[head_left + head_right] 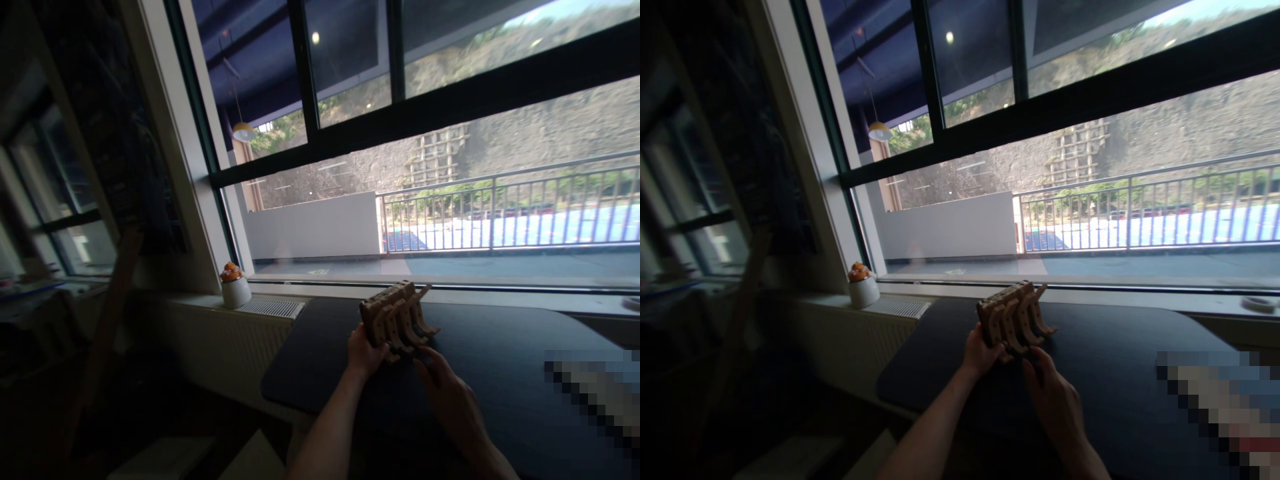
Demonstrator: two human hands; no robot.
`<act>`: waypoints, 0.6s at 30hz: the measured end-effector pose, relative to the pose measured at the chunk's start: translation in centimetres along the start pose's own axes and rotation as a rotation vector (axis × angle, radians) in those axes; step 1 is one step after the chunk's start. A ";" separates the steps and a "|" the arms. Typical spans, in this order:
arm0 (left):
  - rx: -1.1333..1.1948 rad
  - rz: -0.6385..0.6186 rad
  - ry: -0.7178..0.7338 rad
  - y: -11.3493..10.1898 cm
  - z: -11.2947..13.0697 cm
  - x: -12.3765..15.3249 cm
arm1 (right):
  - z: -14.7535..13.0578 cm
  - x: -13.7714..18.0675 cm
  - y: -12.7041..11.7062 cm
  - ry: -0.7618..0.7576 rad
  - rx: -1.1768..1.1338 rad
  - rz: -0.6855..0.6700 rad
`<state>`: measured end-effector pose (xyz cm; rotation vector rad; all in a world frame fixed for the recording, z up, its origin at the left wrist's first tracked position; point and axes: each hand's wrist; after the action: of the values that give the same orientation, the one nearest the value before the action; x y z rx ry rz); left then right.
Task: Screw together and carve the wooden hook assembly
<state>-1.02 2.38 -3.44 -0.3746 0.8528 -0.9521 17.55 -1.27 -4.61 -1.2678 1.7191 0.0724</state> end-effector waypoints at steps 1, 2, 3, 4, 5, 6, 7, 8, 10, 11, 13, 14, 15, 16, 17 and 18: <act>0.001 0.000 0.004 0.0 0.0 0.0 | 0.0 0.0 0.0 -0.004 -0.017 0.000; 0.003 -0.001 0.009 0.0 0.0 0.0 | 0.0 0.1 0.1 -0.011 -0.036 -0.003; 0.003 -0.002 0.014 0.0 0.0 0.0 | -0.1 0.1 0.1 -0.021 -0.054 -0.011; 0.003 -0.002 0.019 0.0 -0.1 0.0 | -0.1 0.2 0.1 -0.034 -0.069 -0.022; 0.003 -0.001 0.023 0.0 -0.1 0.0 | -0.1 0.3 0.1 -0.046 -0.081 -0.032; 0.002 -0.001 0.027 0.0 -0.2 0.0 | -0.1 0.3 0.1 -0.053 -0.087 -0.040; 0.000 -0.001 0.031 0.0 -0.2 0.0 | -0.1 0.3 0.1 -0.054 -0.088 -0.042; -0.002 0.000 0.032 0.0 -0.3 -0.1 | 0.0 0.4 0.1 -0.049 -0.084 -0.040; -0.007 0.002 0.031 0.1 -0.3 -0.1 | 0.1 0.3 0.1 -0.030 -0.068 -0.030; -0.009 0.003 0.030 0.2 -0.4 -0.1 | 0.1 0.3 0.0 -0.021 -0.057 -0.028; -0.010 0.006 0.028 0.3 -0.4 -0.1 | 0.2 0.2 -0.1 -0.009 -0.036 -0.033; -0.009 0.007 0.029 0.3 -0.4 -0.1 | 0.1 0.1 -0.2 -0.006 -0.027 -0.038; -0.008 0.008 0.030 0.3 -0.4 -0.1 | 0.1 0.1 -0.3 -0.004 -0.019 -0.043; -0.007 0.009 0.031 0.3 -0.4 -0.1 | 0.1 0.1 -0.4 -0.001 -0.011 -0.047; -0.007 0.010 0.033 0.3 -0.4 -0.1 | 0.0 0.0 -0.5 0.002 -0.003 -0.050; -0.006 0.011 0.033 0.3 -0.4 -0.1 | 0.0 0.0 -0.6 0.007 0.003 -0.052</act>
<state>-1.20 2.69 -3.86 -0.3597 0.8873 -0.9475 17.99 -1.54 -4.37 -1.3105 1.6903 0.0350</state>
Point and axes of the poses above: each hand's wrist, its own x-axis away from the middle knuckle, its own y-axis out of the palm, z = x × y, and after that the axes turned 3 degrees about z, right-handed
